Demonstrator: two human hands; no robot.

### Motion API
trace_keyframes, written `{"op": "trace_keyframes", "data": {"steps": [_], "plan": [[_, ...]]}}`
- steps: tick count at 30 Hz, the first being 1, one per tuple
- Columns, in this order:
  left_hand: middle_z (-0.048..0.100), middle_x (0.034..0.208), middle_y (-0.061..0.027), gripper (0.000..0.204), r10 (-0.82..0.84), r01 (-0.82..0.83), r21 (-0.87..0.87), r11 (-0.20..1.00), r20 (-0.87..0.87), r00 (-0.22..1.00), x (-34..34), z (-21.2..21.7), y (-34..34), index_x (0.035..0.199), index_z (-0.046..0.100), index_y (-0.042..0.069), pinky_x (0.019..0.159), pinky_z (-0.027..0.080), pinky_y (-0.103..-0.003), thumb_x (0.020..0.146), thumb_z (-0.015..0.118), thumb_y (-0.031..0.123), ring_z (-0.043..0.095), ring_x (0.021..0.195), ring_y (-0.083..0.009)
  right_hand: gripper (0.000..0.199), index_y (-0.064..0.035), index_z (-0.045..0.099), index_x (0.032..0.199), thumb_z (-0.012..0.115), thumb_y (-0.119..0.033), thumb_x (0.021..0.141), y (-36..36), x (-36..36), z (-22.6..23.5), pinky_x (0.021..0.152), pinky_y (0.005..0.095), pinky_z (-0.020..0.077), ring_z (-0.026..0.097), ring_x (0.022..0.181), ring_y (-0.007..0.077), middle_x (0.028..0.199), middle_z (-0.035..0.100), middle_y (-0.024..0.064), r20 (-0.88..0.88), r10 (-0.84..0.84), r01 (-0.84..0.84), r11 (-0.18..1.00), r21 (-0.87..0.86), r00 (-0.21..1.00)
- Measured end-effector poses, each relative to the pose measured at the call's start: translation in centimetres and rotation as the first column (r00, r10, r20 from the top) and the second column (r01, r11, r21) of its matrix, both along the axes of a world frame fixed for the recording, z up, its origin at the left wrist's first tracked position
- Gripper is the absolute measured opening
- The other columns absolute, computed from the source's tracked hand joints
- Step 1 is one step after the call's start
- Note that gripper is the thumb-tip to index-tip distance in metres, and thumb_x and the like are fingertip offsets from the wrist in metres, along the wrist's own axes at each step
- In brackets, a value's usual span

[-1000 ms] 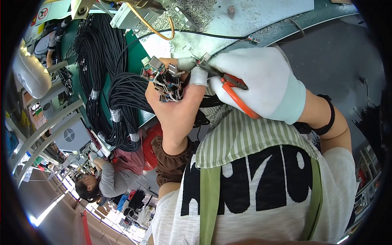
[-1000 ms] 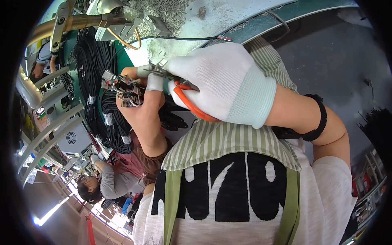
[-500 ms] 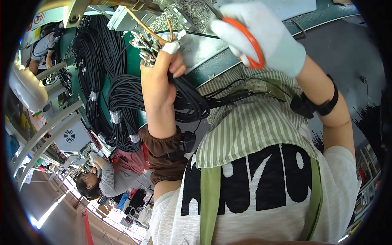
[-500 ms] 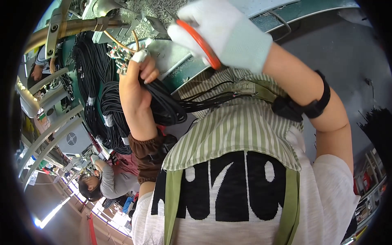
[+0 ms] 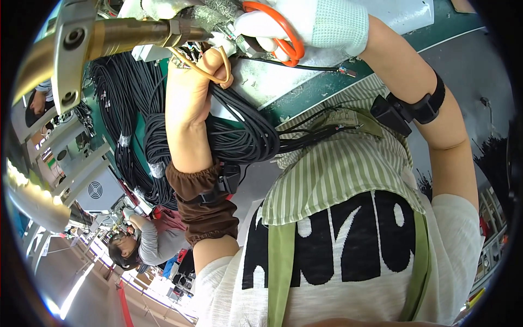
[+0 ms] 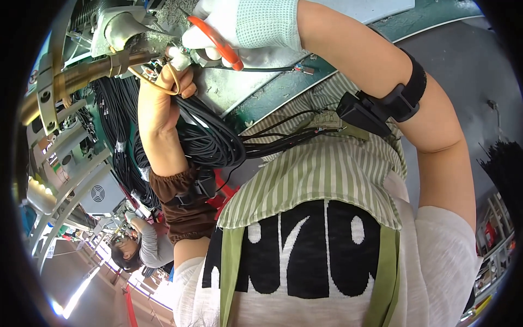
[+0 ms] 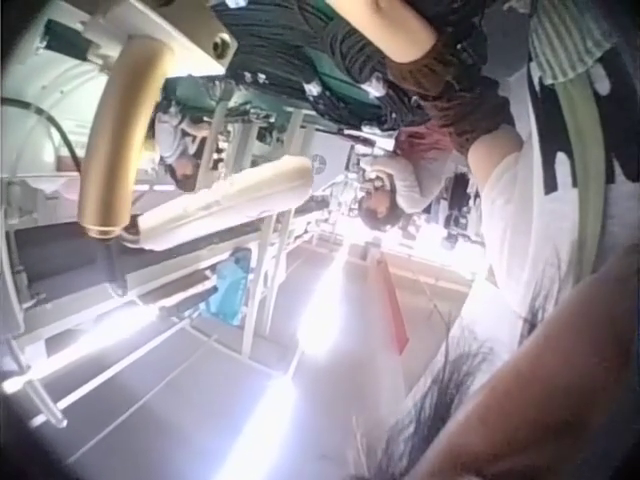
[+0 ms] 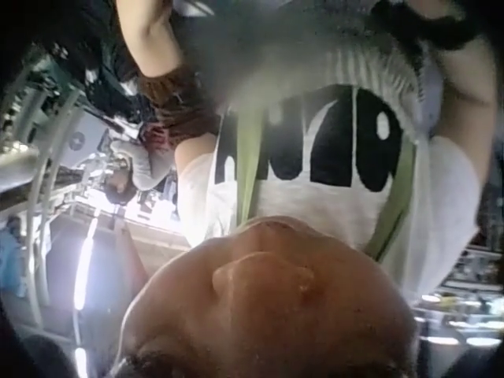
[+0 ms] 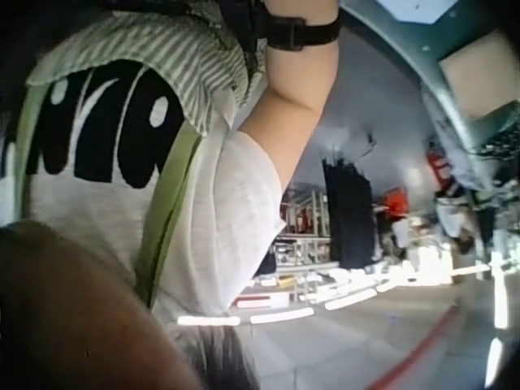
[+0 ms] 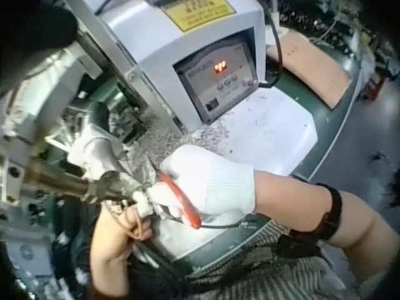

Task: The person uses shears to trim the ends of wires on a bundle of cables, then positions the wires into a machine to be processed. They repeat this by picking up bundles, trimming the wire ends, and setting them back down.

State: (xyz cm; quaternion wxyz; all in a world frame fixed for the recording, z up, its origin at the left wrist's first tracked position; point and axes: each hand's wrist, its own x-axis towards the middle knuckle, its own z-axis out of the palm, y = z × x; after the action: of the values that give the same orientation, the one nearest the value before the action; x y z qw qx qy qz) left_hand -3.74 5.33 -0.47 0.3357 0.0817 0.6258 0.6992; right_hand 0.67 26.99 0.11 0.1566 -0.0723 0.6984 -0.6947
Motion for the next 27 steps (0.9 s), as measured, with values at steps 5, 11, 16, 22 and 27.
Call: {"op": "trace_keyframes", "data": {"steps": [5, 11, 16, 22, 27], "plan": [[0.052, 0.062, -0.0006, 0.029, -0.058, 0.056, -0.043, 0.998, -0.042, 0.997, -0.4, 0.0, -0.5, 0.079, 0.057, 0.003, 0.047, 0.039, -0.023, 0.079, 0.077, 0.025, 0.047, 0.051, -0.0092, 0.029, 0.0015, 0.062, 0.066, 0.061, -0.022, 0.084, -0.4, 0.4, 0.4, 0.045, 0.0282, 0.0422, 0.054, 0.045, 0.0136, 0.055, 0.058, 0.0074, 0.214, -0.015, 0.051, 0.985, -0.164, 0.977], [0.056, 0.064, -0.0007, 0.034, -0.025, -0.007, -0.181, 0.983, -0.175, 0.984, 0.3, 0.3, -0.8, 0.081, 0.06, 0.002, 0.048, 0.039, -0.021, 0.076, 0.079, 0.029, 0.05, 0.051, -0.0088, 0.03, 0.0017, 0.063, 0.067, 0.058, -0.021, 0.085, -0.7, 0.3, 0.5, 0.045, 0.0283, 0.0432, 0.056, 0.046, 0.0149, 0.055, 0.058, 0.0082, 0.046, 0.017, -0.016, 0.999, -0.028, 0.999], [0.057, 0.064, -0.0011, 0.035, -0.026, -0.013, -0.168, 0.986, -0.226, 0.974, 0.3, 0.2, -1.0, 0.081, 0.061, 0.001, 0.048, 0.039, -0.021, 0.076, 0.079, 0.03, 0.051, 0.051, -0.0085, 0.029, 0.0016, 0.064, 0.068, 0.057, -0.021, 0.084, -0.8, 0.3, 0.7, 0.045, 0.0282, 0.0435, 0.056, 0.046, 0.0154, 0.055, 0.058, 0.0087, 0.122, 0.006, 0.004, 0.996, -0.085, 0.993], [0.058, 0.065, -0.003, 0.032, -0.061, 0.033, -0.13, 0.991, -0.219, 0.974, 0.1, -0.1, -0.9, 0.083, 0.06, 0.0, 0.047, 0.04, -0.022, 0.081, 0.075, 0.027, 0.051, 0.051, -0.0095, 0.029, 0.0019, 0.063, 0.066, 0.058, -0.021, 0.084, -0.9, -0.2, 0.7, 0.044, 0.0276, 0.0432, 0.055, 0.046, 0.0138, 0.055, 0.058, 0.0089, 0.181, 0.006, 0.011, 0.996, -0.093, 0.983], [0.056, 0.065, -0.0045, 0.024, 0.031, -0.031, -0.001, 1.0, -0.125, 0.992, 1.1, -1.0, -0.1, 0.085, 0.059, -0.001, 0.049, 0.043, -0.025, 0.087, 0.068, 0.021, 0.05, 0.052, -0.0114, 0.027, 0.0008, 0.06, 0.067, 0.06, -0.02, 0.084, -0.8, -0.4, -1.1, 0.048, 0.0332, 0.0434, 0.056, 0.049, 0.0245, 0.055, 0.055, 0.0124, -0.255, -0.115, 0.147, 0.983, 0.111, 0.96]]}}
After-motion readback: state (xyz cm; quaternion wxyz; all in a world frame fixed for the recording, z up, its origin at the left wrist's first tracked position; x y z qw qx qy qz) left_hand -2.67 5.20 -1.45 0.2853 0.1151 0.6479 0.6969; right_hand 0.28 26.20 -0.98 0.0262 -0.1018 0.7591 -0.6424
